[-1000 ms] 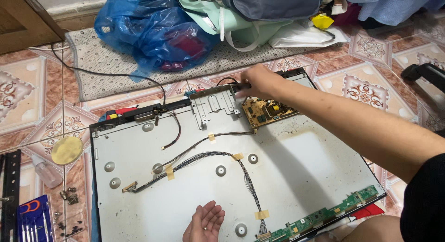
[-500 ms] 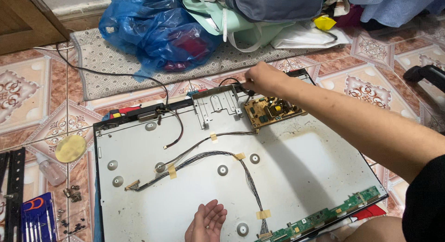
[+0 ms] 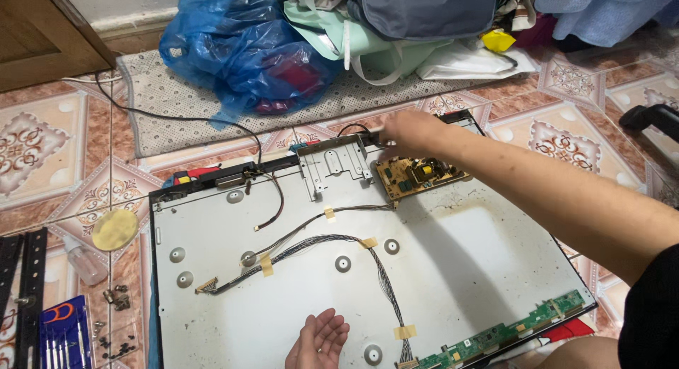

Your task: The person uses a screwdriver to disconnect connectors and work on internal circuit boards within a disassembled television while sitting on the floor.

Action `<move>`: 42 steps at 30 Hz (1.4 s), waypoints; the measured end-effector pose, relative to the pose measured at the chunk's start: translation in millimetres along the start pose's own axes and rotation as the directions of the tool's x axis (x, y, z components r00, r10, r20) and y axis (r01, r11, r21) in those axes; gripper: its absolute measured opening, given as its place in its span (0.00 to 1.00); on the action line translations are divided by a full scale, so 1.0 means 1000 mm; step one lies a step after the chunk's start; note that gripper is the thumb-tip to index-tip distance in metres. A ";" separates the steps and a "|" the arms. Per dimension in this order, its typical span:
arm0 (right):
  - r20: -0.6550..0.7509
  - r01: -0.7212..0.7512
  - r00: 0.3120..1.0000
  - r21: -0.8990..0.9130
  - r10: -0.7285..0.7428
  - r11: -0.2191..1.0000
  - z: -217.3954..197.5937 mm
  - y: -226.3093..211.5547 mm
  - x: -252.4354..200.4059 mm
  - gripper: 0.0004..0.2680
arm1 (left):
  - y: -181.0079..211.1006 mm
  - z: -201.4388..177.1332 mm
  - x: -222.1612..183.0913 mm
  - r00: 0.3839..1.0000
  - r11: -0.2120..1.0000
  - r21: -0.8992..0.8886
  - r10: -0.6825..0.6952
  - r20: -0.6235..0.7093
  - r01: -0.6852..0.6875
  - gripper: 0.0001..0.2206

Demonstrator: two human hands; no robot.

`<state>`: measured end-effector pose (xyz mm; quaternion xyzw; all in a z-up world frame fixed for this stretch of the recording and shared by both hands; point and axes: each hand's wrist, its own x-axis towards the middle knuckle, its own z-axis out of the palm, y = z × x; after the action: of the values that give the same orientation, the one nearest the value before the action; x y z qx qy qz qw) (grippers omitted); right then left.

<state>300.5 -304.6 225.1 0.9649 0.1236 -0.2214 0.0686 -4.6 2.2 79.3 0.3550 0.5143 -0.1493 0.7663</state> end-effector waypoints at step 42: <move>-0.117 -0.199 0.945 0.534 0.305 0.822 0.060 -0.029 0.022 0.04 | 0.011 0.011 -0.046 0.993 0.998 -0.054 0.025 0.118 -0.019 0.23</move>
<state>287.5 -283.1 159.2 0.9725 -0.0632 -0.1388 -0.1759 -9.8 -4.0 127.1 0.3308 0.4678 -0.1481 0.8061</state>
